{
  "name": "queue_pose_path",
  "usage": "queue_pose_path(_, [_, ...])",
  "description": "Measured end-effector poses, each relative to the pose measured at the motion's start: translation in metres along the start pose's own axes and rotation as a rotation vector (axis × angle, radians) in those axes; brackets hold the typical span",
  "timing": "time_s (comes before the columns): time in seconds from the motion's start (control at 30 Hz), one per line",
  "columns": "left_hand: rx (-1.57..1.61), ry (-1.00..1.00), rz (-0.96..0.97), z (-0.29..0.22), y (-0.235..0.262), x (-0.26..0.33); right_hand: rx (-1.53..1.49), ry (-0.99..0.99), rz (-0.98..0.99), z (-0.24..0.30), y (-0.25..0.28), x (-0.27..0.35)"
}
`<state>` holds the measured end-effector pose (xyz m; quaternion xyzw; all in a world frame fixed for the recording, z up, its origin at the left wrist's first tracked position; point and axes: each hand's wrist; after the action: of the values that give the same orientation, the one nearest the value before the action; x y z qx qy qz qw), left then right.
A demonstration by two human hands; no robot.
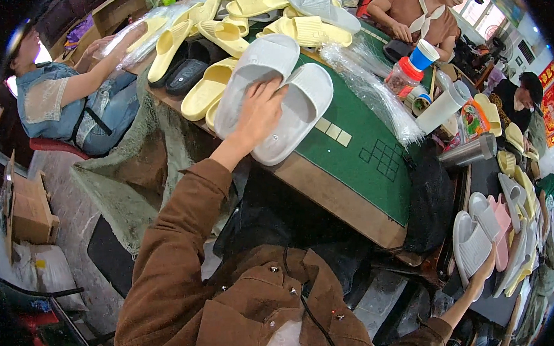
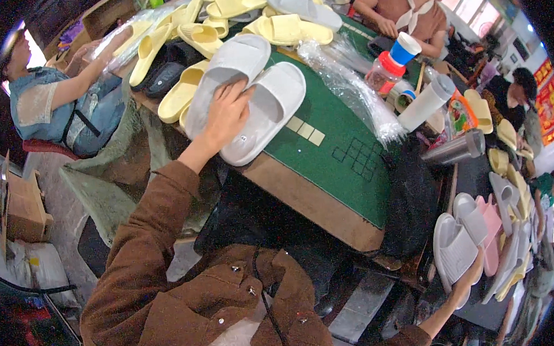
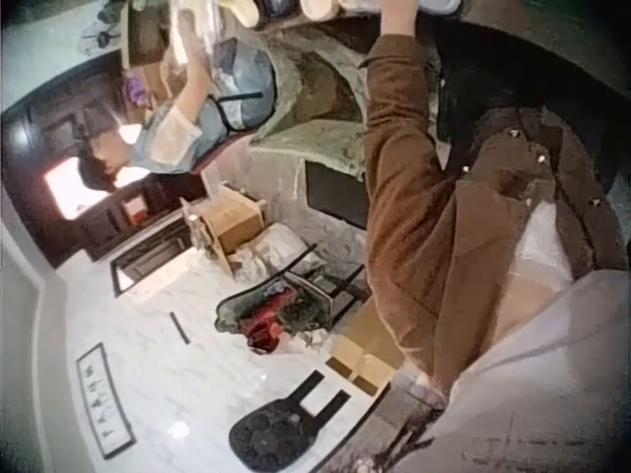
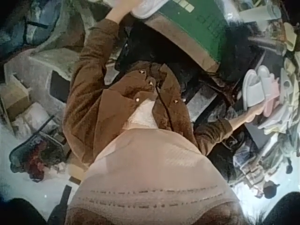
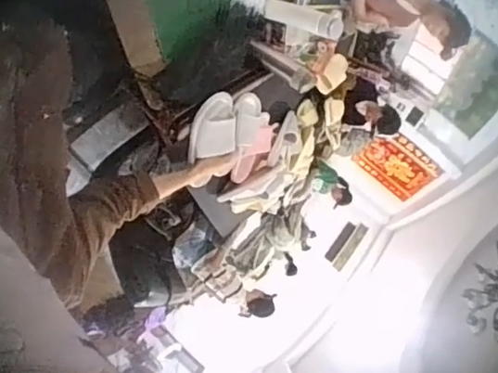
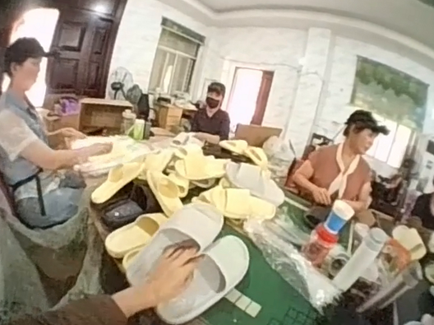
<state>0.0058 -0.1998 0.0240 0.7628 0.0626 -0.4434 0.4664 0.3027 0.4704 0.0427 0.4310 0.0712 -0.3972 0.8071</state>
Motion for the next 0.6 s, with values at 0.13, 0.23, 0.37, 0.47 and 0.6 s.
queue_pose_path(0.13, [-0.043, 0.015, -0.110, 0.016, 0.022, -0.015, 0.268, 0.193, -0.019, -0.005, 0.003, 0.004])
queue_pose_path(0.23, [-0.174, 0.018, -0.251, 0.058, 0.040, -0.042, 0.344, 0.184, 0.066, 0.020, 0.006, 0.004])
queue_pose_path(0.37, [-0.386, 0.225, -0.152, 0.123, 0.060, -0.071, 0.281, 0.279, -0.035, 0.010, 0.003, 0.005])
queue_pose_path(0.47, [-0.328, 0.556, 0.214, 0.190, 0.064, -0.063, 0.232, 0.100, 0.029, 0.035, -0.007, 0.005])
queue_pose_path(0.6, [-0.019, 0.456, 0.196, 0.204, 0.053, -0.044, 0.405, 0.240, -0.038, 0.044, 0.001, 0.010])
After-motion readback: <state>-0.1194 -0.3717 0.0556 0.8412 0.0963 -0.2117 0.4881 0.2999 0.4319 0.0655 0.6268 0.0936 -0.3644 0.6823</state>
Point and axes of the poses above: each hand's wrist, its own x-axis away from the middle knuckle, its own y-axis out of the back of the hand, z = x × y, and after that the axes turned 6 degrees about x, right-handed
